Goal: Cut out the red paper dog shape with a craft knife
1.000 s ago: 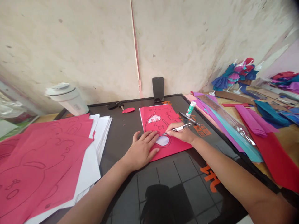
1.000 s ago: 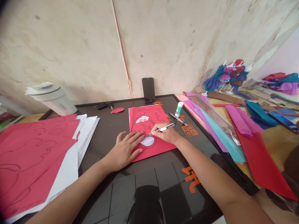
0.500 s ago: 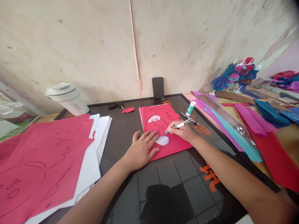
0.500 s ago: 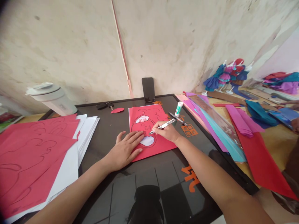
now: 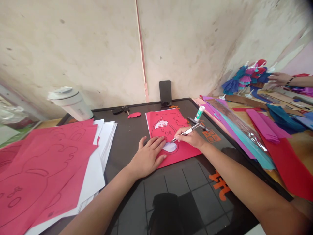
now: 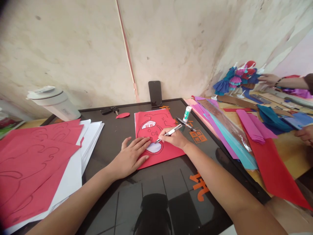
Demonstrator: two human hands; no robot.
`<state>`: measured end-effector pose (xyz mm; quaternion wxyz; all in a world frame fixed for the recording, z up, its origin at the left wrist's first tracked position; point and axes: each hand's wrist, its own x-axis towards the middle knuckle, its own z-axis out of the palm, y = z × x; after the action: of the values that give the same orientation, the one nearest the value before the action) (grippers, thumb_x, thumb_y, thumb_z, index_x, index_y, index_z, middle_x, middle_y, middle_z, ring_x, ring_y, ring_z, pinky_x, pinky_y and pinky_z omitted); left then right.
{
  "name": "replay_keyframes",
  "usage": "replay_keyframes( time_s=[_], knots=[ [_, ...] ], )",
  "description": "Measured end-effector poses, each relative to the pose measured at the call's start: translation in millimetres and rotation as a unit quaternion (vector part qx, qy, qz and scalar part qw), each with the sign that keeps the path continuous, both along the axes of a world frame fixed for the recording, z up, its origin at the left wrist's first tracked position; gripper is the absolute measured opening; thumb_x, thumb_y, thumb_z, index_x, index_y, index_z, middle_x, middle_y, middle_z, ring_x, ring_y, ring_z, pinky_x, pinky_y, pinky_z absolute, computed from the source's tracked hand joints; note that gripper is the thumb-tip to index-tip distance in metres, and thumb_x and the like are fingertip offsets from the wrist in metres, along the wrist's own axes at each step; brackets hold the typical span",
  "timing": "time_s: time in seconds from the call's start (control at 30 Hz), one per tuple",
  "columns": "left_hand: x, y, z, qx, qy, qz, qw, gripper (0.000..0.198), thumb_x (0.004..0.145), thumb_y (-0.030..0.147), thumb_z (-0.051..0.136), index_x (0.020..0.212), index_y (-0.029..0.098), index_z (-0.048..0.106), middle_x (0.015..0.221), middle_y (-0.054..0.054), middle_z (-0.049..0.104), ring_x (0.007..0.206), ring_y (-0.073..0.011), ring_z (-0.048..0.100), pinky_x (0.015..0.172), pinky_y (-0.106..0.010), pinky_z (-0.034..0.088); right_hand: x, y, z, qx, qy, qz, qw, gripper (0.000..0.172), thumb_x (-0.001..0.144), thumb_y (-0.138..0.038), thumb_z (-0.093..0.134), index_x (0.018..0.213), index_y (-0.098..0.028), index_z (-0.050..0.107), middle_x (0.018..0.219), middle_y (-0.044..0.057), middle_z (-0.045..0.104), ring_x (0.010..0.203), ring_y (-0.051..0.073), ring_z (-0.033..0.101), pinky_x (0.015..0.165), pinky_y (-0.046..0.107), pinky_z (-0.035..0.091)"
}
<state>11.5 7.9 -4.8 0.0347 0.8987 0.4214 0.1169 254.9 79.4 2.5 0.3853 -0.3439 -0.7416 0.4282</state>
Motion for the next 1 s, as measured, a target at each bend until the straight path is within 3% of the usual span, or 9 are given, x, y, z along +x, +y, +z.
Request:
replay_keyframes(
  time_s=[0.23, 0.33, 0.4, 0.47, 0.57, 0.83, 0.93, 1.0],
  knots=[
    [0, 1, 9.2, -0.045, -0.051, 0.014, 0.998, 0.042, 0.102, 0.041, 0.041, 0.139, 0.026, 0.05, 0.148, -0.009, 0.05, 0.134, -0.0299, 0.045, 0.111, -0.066, 0.018, -4, 5, -4.4, -0.07, 0.085, -0.059, 0.992, 0.024, 0.075, -0.04, 0.074, 0.072, -0.017, 0.068, 0.06, -0.001, 0.063, 0.057, 0.012, 0.055, 0.058, 0.027, 0.044],
    [10, 8, 14.1, -0.011, -0.086, 0.053, 0.995, 0.028, 0.098, 0.032, 0.05, 0.122, 0.024, 0.064, 0.127, -0.008, 0.066, 0.116, -0.028, 0.059, 0.109, -0.063, 0.025, -5, 9, -6.3, -0.117, 0.115, -0.079, 0.983, 0.026, 0.071, -0.041, 0.076, 0.072, -0.016, 0.068, 0.06, 0.0, 0.064, 0.055, 0.011, 0.054, 0.056, 0.025, 0.042],
    [21, 16, 15.0, 0.018, -0.091, 0.06, 0.994, 0.022, 0.095, 0.025, 0.055, 0.112, 0.022, 0.069, 0.113, -0.008, 0.071, 0.105, -0.0267, 0.063, 0.104, -0.057, 0.037, -5, 10, -6.3, -0.127, 0.121, -0.076, 0.982, 0.026, 0.069, -0.041, 0.076, 0.071, -0.016, 0.067, 0.059, -0.001, 0.063, 0.055, 0.011, 0.053, 0.055, 0.025, 0.042],
    [30, 24, 14.4, 0.024, -0.086, 0.046, 0.995, 0.02, 0.092, 0.02, 0.057, 0.107, 0.022, 0.071, 0.108, -0.008, 0.07, 0.1, -0.0252, 0.064, 0.094, -0.047, 0.047, -5, 10, -5.6, -0.123, 0.124, -0.073, 0.982, 0.026, 0.069, -0.041, 0.076, 0.07, -0.017, 0.067, 0.059, -0.001, 0.063, 0.055, 0.011, 0.053, 0.055, 0.025, 0.042],
    [40, 31, 12.1, 0.023, -0.078, 0.021, 0.996, 0.018, 0.092, 0.016, 0.056, 0.097, 0.022, 0.072, 0.103, -0.006, 0.069, 0.095, -0.0224, 0.064, 0.085, -0.038, 0.051, -5, 10, -4.9, -0.113, 0.125, -0.066, 0.984, 0.026, 0.069, -0.042, 0.076, 0.07, -0.017, 0.066, 0.06, -0.001, 0.063, 0.055, 0.011, 0.053, 0.056, 0.026, 0.043],
    [45, 33, 0.4, 0.03, -0.108, 0.051, 0.992, 0.021, 0.095, 0.012, 0.042, 0.087, 0.018, 0.061, 0.096, -0.009, 0.063, 0.089, -0.0221, 0.061, 0.086, -0.04, 0.052, -7, 10, -5.3, -0.107, 0.129, -0.078, 0.983, 0.029, 0.068, -0.046, 0.075, 0.069, -0.018, 0.065, 0.058, -0.001, 0.063, 0.053, 0.011, 0.052, 0.055, 0.025, 0.043],
    [38, 24, 15.2, 0.025, -0.146, 0.07, 0.986, 0.022, 0.097, 0.013, 0.035, 0.088, 0.019, 0.054, 0.099, -0.009, 0.061, 0.089, -0.0194, 0.061, 0.083, -0.036, 0.054, -7, 10, -5.1, -0.115, 0.128, -0.077, 0.982, 0.029, 0.067, -0.045, 0.076, 0.069, -0.018, 0.066, 0.058, -0.001, 0.063, 0.053, 0.011, 0.053, 0.054, 0.025, 0.043],
    [38, 1, 30.9, 0.024, -0.175, 0.073, 0.982, 0.022, 0.099, 0.016, 0.031, 0.09, 0.02, 0.05, 0.101, -0.009, 0.06, 0.089, -0.0185, 0.061, 0.082, -0.034, 0.054, -6, 10, -5.4, -0.123, 0.139, -0.078, 0.979, 0.03, 0.067, -0.046, 0.076, 0.069, -0.018, 0.065, 0.058, -0.001, 0.063, 0.053, 0.01, 0.053, 0.054, 0.025, 0.044]
  ],
)
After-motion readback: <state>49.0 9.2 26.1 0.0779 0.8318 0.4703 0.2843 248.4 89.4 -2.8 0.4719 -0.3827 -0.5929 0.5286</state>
